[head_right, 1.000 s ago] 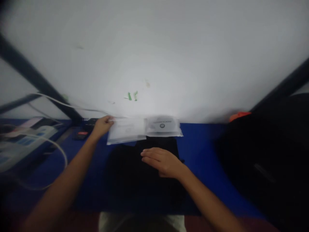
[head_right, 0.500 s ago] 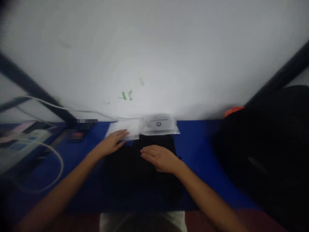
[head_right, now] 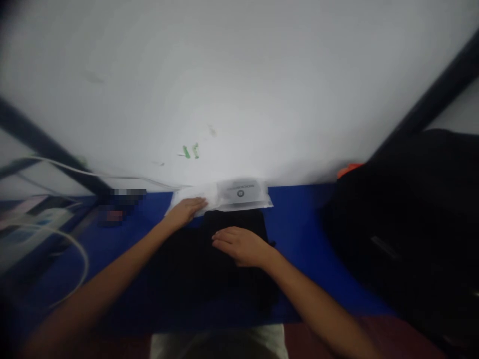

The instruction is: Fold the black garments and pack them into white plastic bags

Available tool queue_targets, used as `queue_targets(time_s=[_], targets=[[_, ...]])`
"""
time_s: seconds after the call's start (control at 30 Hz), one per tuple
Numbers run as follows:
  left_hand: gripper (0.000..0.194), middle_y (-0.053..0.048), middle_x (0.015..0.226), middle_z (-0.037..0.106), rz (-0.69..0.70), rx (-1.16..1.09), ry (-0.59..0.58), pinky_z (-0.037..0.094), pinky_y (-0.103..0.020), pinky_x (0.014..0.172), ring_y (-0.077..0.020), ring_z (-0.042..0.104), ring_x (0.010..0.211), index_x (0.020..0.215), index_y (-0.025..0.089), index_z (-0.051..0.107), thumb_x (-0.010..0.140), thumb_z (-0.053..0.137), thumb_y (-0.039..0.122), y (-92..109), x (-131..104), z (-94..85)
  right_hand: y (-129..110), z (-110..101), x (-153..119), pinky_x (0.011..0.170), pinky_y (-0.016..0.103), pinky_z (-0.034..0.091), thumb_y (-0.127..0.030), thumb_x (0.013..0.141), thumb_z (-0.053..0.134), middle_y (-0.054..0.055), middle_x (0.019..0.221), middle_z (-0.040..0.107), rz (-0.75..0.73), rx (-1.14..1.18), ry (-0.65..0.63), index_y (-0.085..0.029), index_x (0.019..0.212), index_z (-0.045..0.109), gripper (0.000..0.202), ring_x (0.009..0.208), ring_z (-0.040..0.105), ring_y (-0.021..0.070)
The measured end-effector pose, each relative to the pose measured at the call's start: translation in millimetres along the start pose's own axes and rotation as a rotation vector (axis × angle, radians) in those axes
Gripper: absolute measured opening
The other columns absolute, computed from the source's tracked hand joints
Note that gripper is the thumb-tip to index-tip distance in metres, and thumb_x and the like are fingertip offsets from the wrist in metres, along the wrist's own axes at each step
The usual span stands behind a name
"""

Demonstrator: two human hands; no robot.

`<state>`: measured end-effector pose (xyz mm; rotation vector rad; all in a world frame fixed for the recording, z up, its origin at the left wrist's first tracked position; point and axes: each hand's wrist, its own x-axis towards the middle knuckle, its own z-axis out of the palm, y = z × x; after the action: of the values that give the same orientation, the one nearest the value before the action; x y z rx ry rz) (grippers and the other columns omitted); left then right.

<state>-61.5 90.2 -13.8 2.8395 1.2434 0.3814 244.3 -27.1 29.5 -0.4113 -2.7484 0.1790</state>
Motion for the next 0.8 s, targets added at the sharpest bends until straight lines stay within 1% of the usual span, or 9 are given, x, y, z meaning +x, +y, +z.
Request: queue_targets(time_s=[0.2, 0.3, 0.4, 0.53, 0.57, 0.63, 0.7, 0.73, 0.8], targets=[[0.049, -0.012, 0.14, 0.058, 0.024, -0.083, -0.042, 0.041, -0.048, 0.111, -0.0246, 0.052, 0.133, 0.132, 0.017, 0.06, 0.085, 0.047, 0.007, 4, 1, -3.4, 1, 1, -1, 0.108, 0.041, 0.043, -0.002, 0.072, 0.054, 0.017, 0.136, 0.058, 0.01, -0.002, -0.006, -0.006, 0.133, 0.052, 0.061, 0.129, 0.05, 0.0264], [0.042, -0.015, 0.138, 0.06, -0.009, -0.146, -0.043, 0.04, -0.048, 0.111, -0.0269, 0.052, 0.132, 0.132, 0.014, 0.059, 0.093, 0.05, 0.025, 10, -4, -12.6, 0, 1, 0, 0.108, 0.042, 0.043, -0.001, 0.071, 0.053, 0.017, 0.135, 0.059, 0.006, 0.006, -0.001, -0.006, 0.132, 0.052, 0.061, 0.129, 0.05, 0.0264], [0.047, -0.015, 0.136, 0.061, -0.088, -0.212, -0.019, 0.041, -0.05, 0.11, -0.03, 0.055, 0.129, 0.13, 0.014, 0.06, 0.095, 0.05, 0.043, 23, -8, -26.5, 1, 0, 0, 0.109, 0.044, 0.042, 0.0, 0.071, 0.051, 0.017, 0.136, 0.058, 0.006, 0.025, 0.014, -0.009, 0.134, 0.05, 0.064, 0.132, 0.048, 0.0258], [0.05, -0.01, 0.14, 0.058, -0.127, -0.347, 0.021, 0.042, -0.047, 0.11, -0.0272, 0.054, 0.13, 0.136, 0.022, 0.054, 0.096, 0.047, 0.052, 69, -12, -45.2, 7, -2, -1, 0.113, 0.048, 0.035, -0.002, 0.073, 0.049, 0.016, 0.139, 0.055, -0.002, 0.052, 0.033, -0.012, 0.136, 0.049, 0.064, 0.136, 0.045, 0.0265], [0.053, -0.011, 0.141, 0.056, -0.106, -0.494, 0.017, 0.042, -0.046, 0.11, -0.0274, 0.054, 0.13, 0.138, 0.022, 0.051, 0.095, 0.052, 0.052, 84, -14, -48.5, 9, -4, -2, 0.114, 0.049, 0.033, -0.004, 0.074, 0.05, 0.016, 0.139, 0.055, -0.005, 0.065, 0.041, -0.013, 0.136, 0.049, 0.063, 0.136, 0.045, 0.0269], [0.078, -0.014, 0.148, 0.048, -0.038, -0.722, -0.036, 0.041, -0.047, 0.11, -0.0303, 0.049, 0.133, 0.148, 0.024, 0.038, 0.083, 0.069, 0.054, 115, -19, -52.5, 14, -7, -3, 0.114, 0.05, 0.033, -0.007, 0.076, 0.05, 0.016, 0.138, 0.056, -0.015, 0.095, 0.057, -0.013, 0.135, 0.051, 0.059, 0.135, 0.045, 0.0273], [0.104, -0.015, 0.154, 0.038, -0.005, -0.782, -0.092, 0.037, -0.05, 0.113, -0.0335, 0.041, 0.138, 0.153, 0.026, 0.026, 0.07, 0.082, 0.053, 139, -23, -52.7, 18, -10, -4, 0.114, 0.051, 0.032, -0.01, 0.077, 0.051, 0.017, 0.135, 0.059, -0.029, 0.105, 0.051, -0.012, 0.133, 0.053, 0.055, 0.133, 0.047, 0.0276], [0.11, -0.015, 0.155, 0.036, -0.008, -0.775, -0.104, 0.035, -0.05, 0.114, -0.0343, 0.04, 0.139, 0.154, 0.026, 0.023, 0.067, 0.084, 0.05, 148, -24, -51.5, 19, -12, -5, 0.114, 0.051, 0.032, -0.009, 0.078, 0.05, 0.017, 0.133, 0.059, -0.035, 0.1, 0.035, -0.011, 0.132, 0.054, 0.054, 0.133, 0.047, 0.0276], [0.109, -0.014, 0.152, 0.036, -0.046, -0.74, -0.111, 0.035, -0.051, 0.114, -0.0345, 0.04, 0.137, 0.154, 0.027, 0.02, 0.068, 0.084, 0.04, 158, -26, -47.3, 19, -14, -8, 0.114, 0.05, 0.033, -0.009, 0.079, 0.05, 0.018, 0.132, 0.06, -0.04, 0.079, -0.004, -0.01, 0.13, 0.056, 0.052, 0.133, 0.047, 0.0282]])
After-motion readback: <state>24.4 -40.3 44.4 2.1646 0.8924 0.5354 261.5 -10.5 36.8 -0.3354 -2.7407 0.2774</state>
